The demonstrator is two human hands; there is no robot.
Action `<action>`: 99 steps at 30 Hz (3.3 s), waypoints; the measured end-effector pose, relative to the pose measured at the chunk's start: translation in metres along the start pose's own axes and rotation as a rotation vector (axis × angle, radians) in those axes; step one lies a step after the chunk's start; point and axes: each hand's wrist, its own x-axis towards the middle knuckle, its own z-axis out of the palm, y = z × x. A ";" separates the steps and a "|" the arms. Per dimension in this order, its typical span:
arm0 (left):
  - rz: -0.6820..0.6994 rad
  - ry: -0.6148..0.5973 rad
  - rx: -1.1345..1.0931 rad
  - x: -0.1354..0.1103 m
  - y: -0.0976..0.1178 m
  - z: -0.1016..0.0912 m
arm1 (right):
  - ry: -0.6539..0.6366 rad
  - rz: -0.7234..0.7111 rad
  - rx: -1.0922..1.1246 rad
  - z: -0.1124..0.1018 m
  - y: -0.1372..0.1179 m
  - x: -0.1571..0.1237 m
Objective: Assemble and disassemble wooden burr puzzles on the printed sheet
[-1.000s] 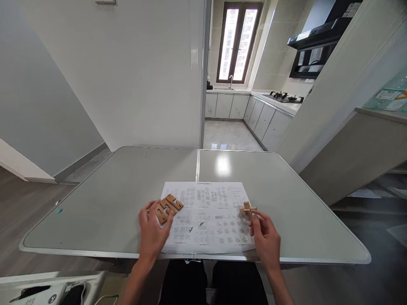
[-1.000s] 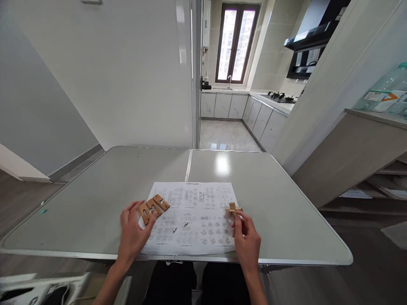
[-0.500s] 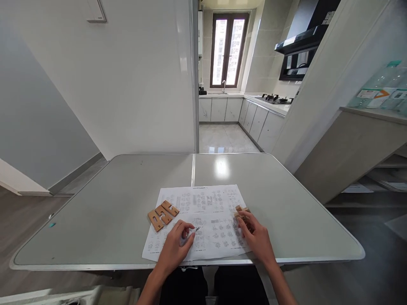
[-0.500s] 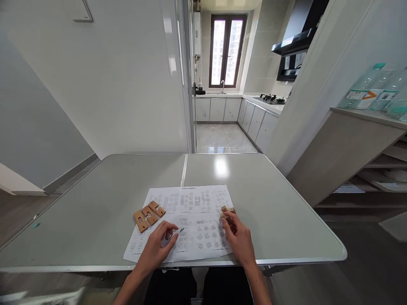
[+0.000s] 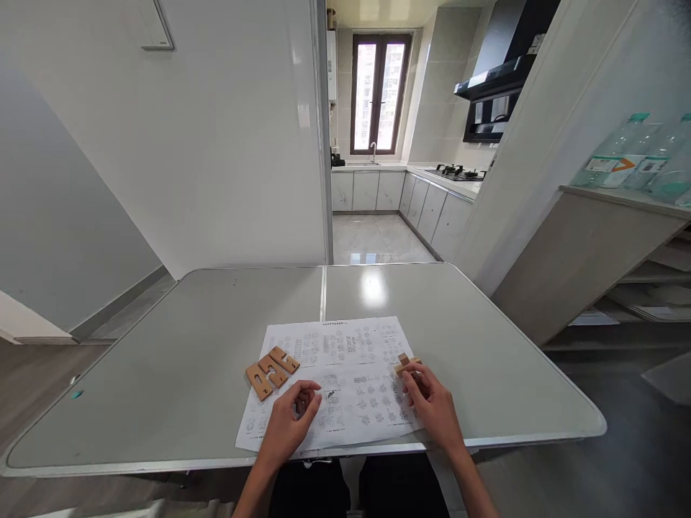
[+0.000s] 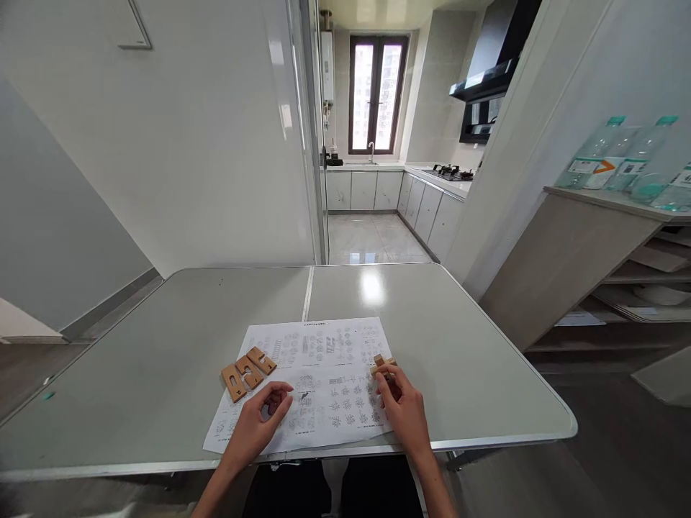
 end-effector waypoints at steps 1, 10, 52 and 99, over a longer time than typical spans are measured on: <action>-0.002 0.003 -0.001 0.000 0.001 0.000 | -0.001 -0.003 -0.001 0.000 0.000 0.000; -0.009 0.017 -0.001 0.001 0.004 0.000 | 0.012 -0.035 -0.009 0.001 0.002 0.002; 0.005 0.026 -0.011 -0.001 -0.006 0.003 | -0.410 -0.038 0.468 0.085 -0.039 -0.027; 0.186 -0.120 -0.010 -0.008 0.002 -0.002 | -0.593 -0.073 0.478 0.082 -0.036 -0.032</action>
